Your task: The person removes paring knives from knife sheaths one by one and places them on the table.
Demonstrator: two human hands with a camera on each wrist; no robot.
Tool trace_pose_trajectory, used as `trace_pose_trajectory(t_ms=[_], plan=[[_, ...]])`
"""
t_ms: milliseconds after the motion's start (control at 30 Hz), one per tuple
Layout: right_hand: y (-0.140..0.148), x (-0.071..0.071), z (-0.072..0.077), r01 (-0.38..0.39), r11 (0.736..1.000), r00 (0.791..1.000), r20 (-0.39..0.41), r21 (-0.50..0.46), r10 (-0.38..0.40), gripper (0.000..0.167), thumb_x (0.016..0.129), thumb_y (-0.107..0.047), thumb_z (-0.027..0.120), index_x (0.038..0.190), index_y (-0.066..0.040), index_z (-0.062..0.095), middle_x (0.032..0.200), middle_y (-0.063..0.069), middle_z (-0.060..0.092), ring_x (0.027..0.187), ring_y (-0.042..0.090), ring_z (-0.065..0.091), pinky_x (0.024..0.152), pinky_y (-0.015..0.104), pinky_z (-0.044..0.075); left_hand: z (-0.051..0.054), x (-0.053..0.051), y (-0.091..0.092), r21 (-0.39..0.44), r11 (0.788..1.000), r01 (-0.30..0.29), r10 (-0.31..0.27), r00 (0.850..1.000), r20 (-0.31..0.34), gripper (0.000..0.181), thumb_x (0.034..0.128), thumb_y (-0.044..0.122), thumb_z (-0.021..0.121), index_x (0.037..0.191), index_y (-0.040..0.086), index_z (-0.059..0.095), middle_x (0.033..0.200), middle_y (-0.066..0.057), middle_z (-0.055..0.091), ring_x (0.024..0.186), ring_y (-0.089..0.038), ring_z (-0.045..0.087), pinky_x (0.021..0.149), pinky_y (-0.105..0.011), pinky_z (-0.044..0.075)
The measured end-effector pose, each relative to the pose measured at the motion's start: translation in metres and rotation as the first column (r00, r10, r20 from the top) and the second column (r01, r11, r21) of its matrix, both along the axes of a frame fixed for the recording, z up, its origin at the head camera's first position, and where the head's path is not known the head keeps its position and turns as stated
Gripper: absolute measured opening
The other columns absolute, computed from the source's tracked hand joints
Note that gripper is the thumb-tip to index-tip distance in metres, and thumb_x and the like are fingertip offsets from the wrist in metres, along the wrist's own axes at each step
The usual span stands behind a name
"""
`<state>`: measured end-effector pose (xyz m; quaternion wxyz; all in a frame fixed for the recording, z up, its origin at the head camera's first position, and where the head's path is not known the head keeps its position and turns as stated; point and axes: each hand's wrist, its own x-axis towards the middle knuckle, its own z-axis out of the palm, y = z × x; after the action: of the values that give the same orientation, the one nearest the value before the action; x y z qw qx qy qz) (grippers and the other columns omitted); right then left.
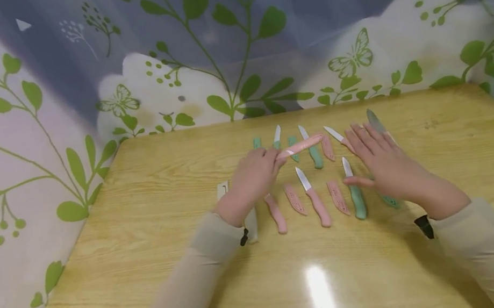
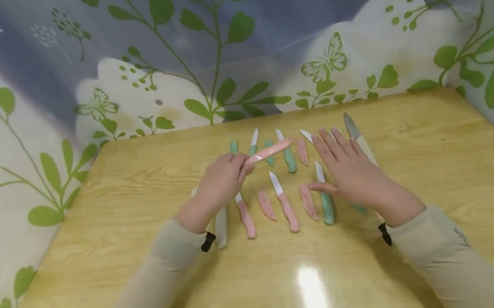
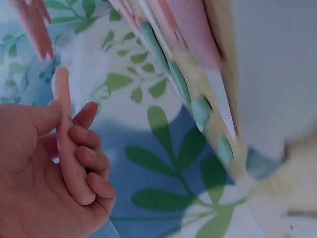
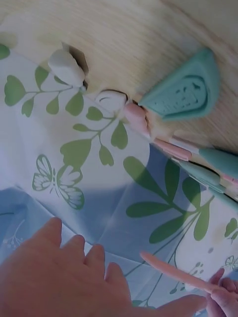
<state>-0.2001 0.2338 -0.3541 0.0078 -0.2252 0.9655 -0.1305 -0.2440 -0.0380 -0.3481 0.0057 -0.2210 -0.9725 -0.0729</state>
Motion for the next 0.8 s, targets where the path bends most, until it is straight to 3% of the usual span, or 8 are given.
trace_pose_trajectory(t_ms=[200,367,567,667,733,800], plan=[[-0.005,0.003,0.005,-0.064,0.997,0.996,-0.065,0.038,0.067,0.092,0.093,-0.039,0.064,0.155,-0.004,0.007,0.160,0.023,0.010,0.147,0.042,-0.001,0.114,0.063,0.008,-0.005,0.012,0.026,-0.016,0.993,0.120,-0.119,0.992,0.029,0.042,0.1048,0.041,0.033,0.122,0.015,0.060,0.109,-0.002,0.064,0.104,-0.019,0.061,0.089,-0.036,0.050],[-0.006,0.007,0.005,-0.120,0.989,0.985,-0.111,0.086,0.129,0.085,0.091,-0.038,0.065,0.155,-0.011,0.017,0.159,0.019,0.021,0.147,0.042,0.010,0.112,0.065,0.017,-0.005,0.025,0.046,-0.001,0.977,0.213,-0.213,0.976,0.036,0.041,0.1052,0.039,0.032,0.125,0.015,0.059,0.115,-0.001,0.063,0.108,-0.017,0.059,0.095,-0.033,0.047],[-0.010,0.012,0.002,-0.150,0.984,0.976,-0.144,0.092,0.162,0.067,0.092,-0.033,0.065,0.149,-0.009,0.037,0.153,0.019,0.034,0.145,0.039,0.021,0.113,0.063,0.018,-0.005,0.037,0.049,0.000,0.972,0.237,-0.237,0.971,0.032,0.042,0.1050,0.039,0.032,0.125,0.014,0.059,0.117,-0.001,0.062,0.108,-0.017,0.057,0.094,-0.031,0.046],[-0.013,0.014,0.001,-0.194,0.980,0.958,-0.208,0.044,0.199,0.058,0.090,-0.024,0.069,0.139,-0.001,0.049,0.143,0.021,0.047,0.141,0.041,0.030,0.110,0.059,0.030,-0.006,0.038,0.049,0.006,0.969,0.249,-0.249,0.968,0.023,0.042,0.1052,0.038,0.032,0.126,0.013,0.059,0.118,-0.002,0.062,0.109,-0.017,0.057,0.095,-0.032,0.047],[-0.013,0.013,0.000,-0.240,0.970,0.936,-0.259,0.023,0.238,0.051,0.087,-0.018,0.071,0.131,0.003,0.054,0.132,0.022,0.057,0.135,0.041,0.040,0.102,0.055,0.041,-0.007,0.038,0.049,0.009,0.967,0.255,-0.255,0.967,0.016,0.042,0.1050,0.038,0.034,0.125,0.013,0.060,0.118,-0.003,0.062,0.109,-0.017,0.057,0.095,-0.032,0.047],[-0.012,0.011,-0.001,-0.262,0.965,0.929,-0.270,0.000,0.252,0.042,0.086,-0.015,0.072,0.122,0.003,0.060,0.123,0.020,0.063,0.132,0.042,0.043,0.093,0.051,0.049,-0.007,0.038,0.050,0.008,0.966,0.258,-0.258,0.966,0.013,0.040,0.1049,0.037,0.035,0.124,0.013,0.060,0.116,-0.002,0.063,0.108,-0.017,0.058,0.093,-0.031,0.048]])
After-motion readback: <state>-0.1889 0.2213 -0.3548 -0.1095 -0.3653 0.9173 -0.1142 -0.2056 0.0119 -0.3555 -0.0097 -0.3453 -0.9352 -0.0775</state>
